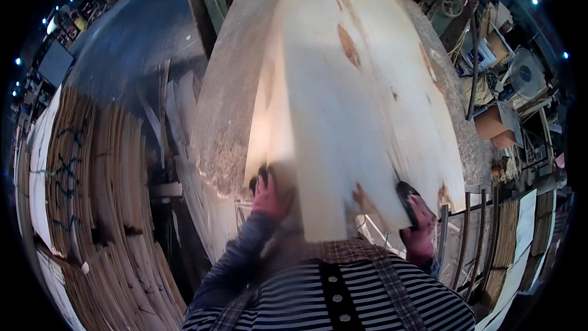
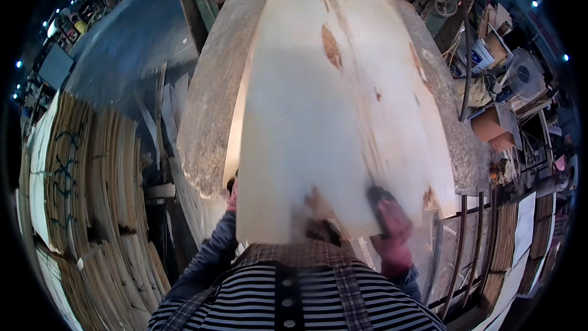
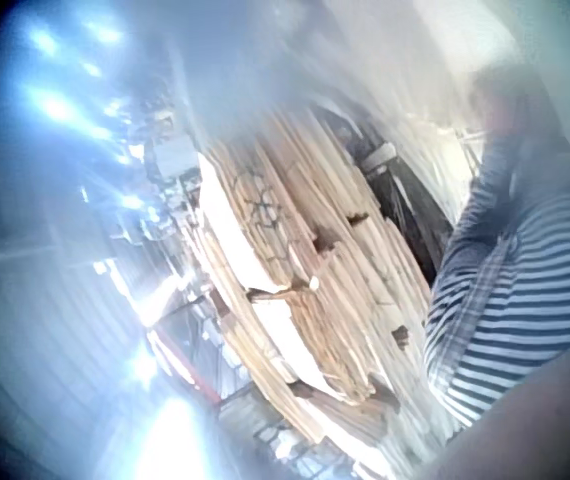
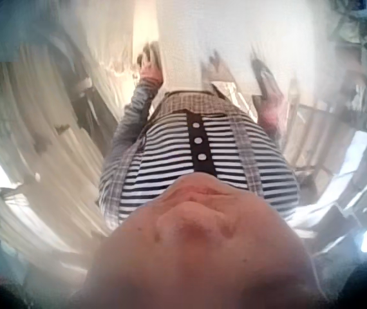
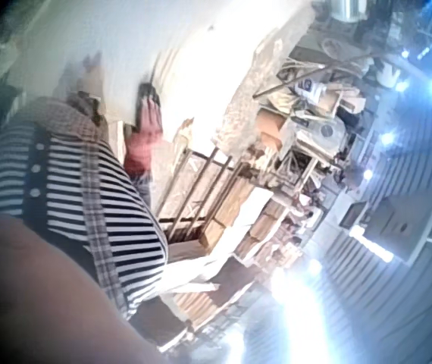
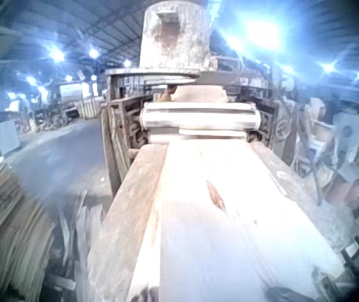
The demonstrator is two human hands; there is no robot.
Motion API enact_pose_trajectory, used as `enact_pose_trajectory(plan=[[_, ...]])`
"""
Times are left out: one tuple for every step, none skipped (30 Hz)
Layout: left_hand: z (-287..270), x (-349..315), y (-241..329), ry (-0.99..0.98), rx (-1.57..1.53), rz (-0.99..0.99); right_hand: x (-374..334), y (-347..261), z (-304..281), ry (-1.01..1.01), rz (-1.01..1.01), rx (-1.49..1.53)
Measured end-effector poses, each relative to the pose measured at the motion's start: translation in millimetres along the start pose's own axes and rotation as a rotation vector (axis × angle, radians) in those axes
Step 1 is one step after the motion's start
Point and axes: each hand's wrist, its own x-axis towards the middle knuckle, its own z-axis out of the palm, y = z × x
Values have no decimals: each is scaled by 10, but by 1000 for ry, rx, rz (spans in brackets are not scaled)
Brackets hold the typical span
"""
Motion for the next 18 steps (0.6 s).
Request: enact_pose_trajectory(plan=[[93,12,-78,-35,-23,36,104,52,88,-82,71,-38],[184,12,-160,-72,-46,70,248,57,136,-71,55,-28],[-135,-16,63,-55,-174,37,409,62,201,-68,35,-13],[-460,-37,302,-35,-301,15,530,108,267,-89,64,-13],[-559,-49,381,35,-288,66,669,149,338,-113,90,-8],[-591,-86,406,102,-271,114,855,157,401,-125,125,-42],[-639,-107,437,169,-253,161,989,230,474,-124,131,-55],[-730,-103,499,174,-262,207,1107,340,583,-122,137,-68],[-817,-96,552,179,-269,253,1212,466,712,-120,145,-79],[-908,-101,604,181,-274,297,1325,613,823,-176,167,-52],[-974,-104,684,216,-265,349,1460,741,943,-147,155,-49],[-920,-108,676,196,-475,264,1614,847,1089,-120,140,-40],[-863,-117,661,177,-680,173,1777,960,1252,-93,124,-26],[-871,-102,659,108,-814,37,1957,1058,1414,-60,103,-24],[-853,-89,613,130,-915,-18,2141,1142,1572,-26,88,-25],[-817,-60,578,138,-1014,-64,2281,1251,1682,12,85,-36],[-797,-37,560,142,-1114,-112,2405,1377,1823,-22,97,-94],[-819,-38,539,121,-1160,-118,2509,1480,1992,-67,105,-148]])
